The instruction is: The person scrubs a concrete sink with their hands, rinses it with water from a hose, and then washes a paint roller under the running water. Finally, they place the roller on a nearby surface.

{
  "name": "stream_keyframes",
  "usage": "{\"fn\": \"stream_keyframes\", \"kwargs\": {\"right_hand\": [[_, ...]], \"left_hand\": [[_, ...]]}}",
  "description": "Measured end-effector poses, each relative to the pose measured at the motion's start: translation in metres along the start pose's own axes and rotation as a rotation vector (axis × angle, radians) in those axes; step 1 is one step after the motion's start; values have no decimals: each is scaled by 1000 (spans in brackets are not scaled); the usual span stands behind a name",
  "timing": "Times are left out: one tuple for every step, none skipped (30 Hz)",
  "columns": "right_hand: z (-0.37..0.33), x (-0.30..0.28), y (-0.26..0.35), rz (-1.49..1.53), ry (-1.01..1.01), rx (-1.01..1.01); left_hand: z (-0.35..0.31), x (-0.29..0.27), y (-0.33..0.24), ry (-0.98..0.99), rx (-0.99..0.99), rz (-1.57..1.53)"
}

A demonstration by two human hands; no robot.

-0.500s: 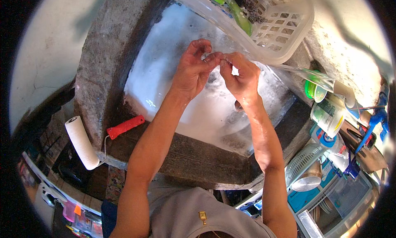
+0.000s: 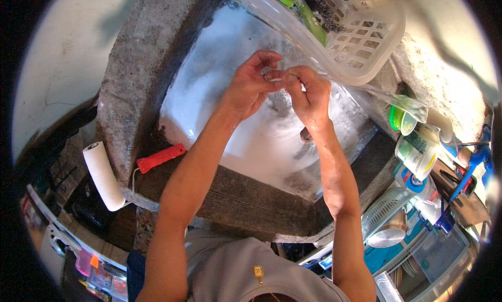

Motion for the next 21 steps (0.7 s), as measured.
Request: {"fn": "stream_keyframes", "kwargs": {"right_hand": [[2, 0, -2, 52, 0, 7], [4, 1, -5, 104, 1, 13], [5, 2, -7, 164, -18, 68], [5, 4, -11, 224, -36, 123], [5, 4, -14, 284, -55, 178], [7, 5, -13, 296, -53, 165], [9, 6, -13, 309, -51, 152], [11, 6, -13, 321, -48, 139], [11, 7, -16, 259, -78, 102], [10, 9, -22, 196, -107, 64], [8, 11, -27, 134, -136, 27], [6, 13, -33, 135, -126, 103], [4, 14, -37, 133, -121, 179], [4, 15, -42, 66, -101, 180], [3, 17, -46, 2, -80, 176], [6, 18, -51, -128, -45, 97], [10, 21, -56, -256, -10, 16], [16, 26, -55, -306, -10, -65], [24, 33, -52, -355, -10, -148], [31, 39, -51, -402, -10, -231], [34, 43, -55, -417, 51, -264]], "left_hand": [[2, -2, 1, -2, 12, -12], [4, -4, 2, -3, 24, -24], [5, -4, 3, -37, 24, -18], [7, -3, 4, -71, 24, -12], [9, -2, 5, -105, 24, -7], [10, -5, 6, -87, 34, -38], [12, -10, 9, -70, 43, -70], [14, -15, 12, -52, 52, -101], [17, -19, 14, -37, 72, -132], [19, -23, 17, -22, 92, -163], [20, -27, 19, -7, 113, -194], [21, -25, 14, -126, 53, 65], [21, -19, 3, -239, -10, 325], [21, -16, -4, -352, -74, 586], [21, -18, -10, -324, 98, 991], [22, -22, -15, -287, 277, 1392], [24, -24, -19, -237, 464, 1789], [28, -27, -20, -292, 564, 1910], [33, -30, -20, -350, 667, 2030], [35, -32, -18, -411, 772, 2149], [33, -36, -14, -388, 696, 2280]]}}
Point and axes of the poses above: each hand's wrist, its own z-axis towards the middle knuckle, its own x-axis out of the palm, y = z × x, the point moved 1 cm from there along z, towards the middle knuckle
